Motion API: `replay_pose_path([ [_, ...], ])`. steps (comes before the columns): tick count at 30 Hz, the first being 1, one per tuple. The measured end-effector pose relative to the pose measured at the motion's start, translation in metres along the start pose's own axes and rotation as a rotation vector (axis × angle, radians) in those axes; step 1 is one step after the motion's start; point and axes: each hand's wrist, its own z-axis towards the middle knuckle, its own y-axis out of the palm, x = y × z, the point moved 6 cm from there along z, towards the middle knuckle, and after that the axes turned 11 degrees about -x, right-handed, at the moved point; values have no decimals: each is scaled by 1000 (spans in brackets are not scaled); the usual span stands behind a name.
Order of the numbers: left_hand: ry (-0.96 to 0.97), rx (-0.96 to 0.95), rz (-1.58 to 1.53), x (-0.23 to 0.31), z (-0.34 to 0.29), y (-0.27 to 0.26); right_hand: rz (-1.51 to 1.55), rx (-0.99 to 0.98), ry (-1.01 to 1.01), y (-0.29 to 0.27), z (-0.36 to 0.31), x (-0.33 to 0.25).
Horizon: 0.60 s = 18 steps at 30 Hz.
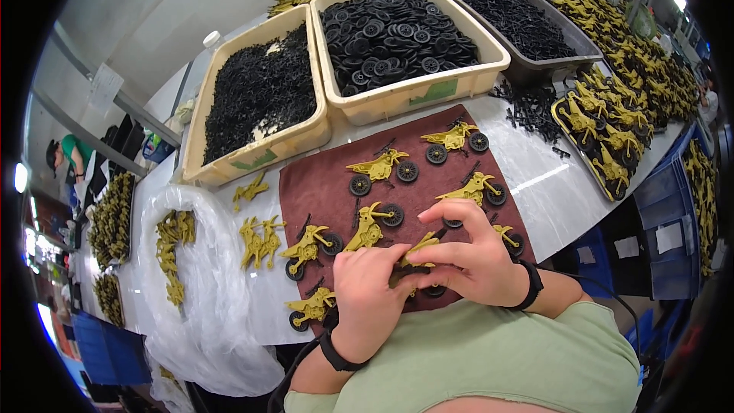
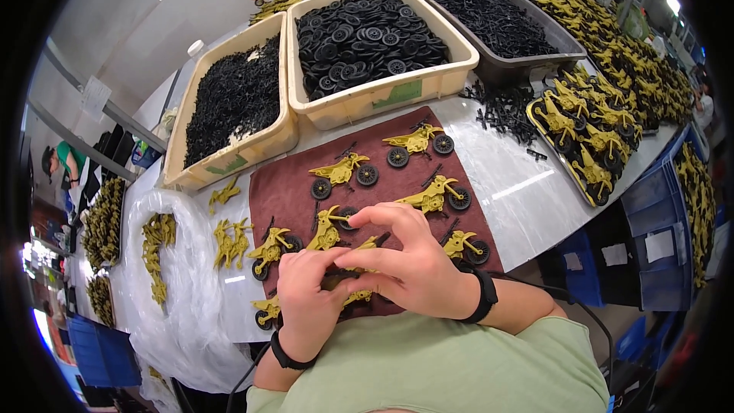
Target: Assembling small yellow and black toy motorcycle parts at a factory workstation.
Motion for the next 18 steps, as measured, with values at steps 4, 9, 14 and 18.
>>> replay_pose_path([
  [4,-43,-9,38,2,0,1,-11,-8,-30,6,1,2],
  [9,-90,-131,-56,-3,5,11,209,41,192,9,1,20],
  [14,-121,-143,-121,-6,4,12,103,38,139,10,1,22],
  [18,-161,-172,-190,-9,5,15,-64,33,78,8,-2,13],
])
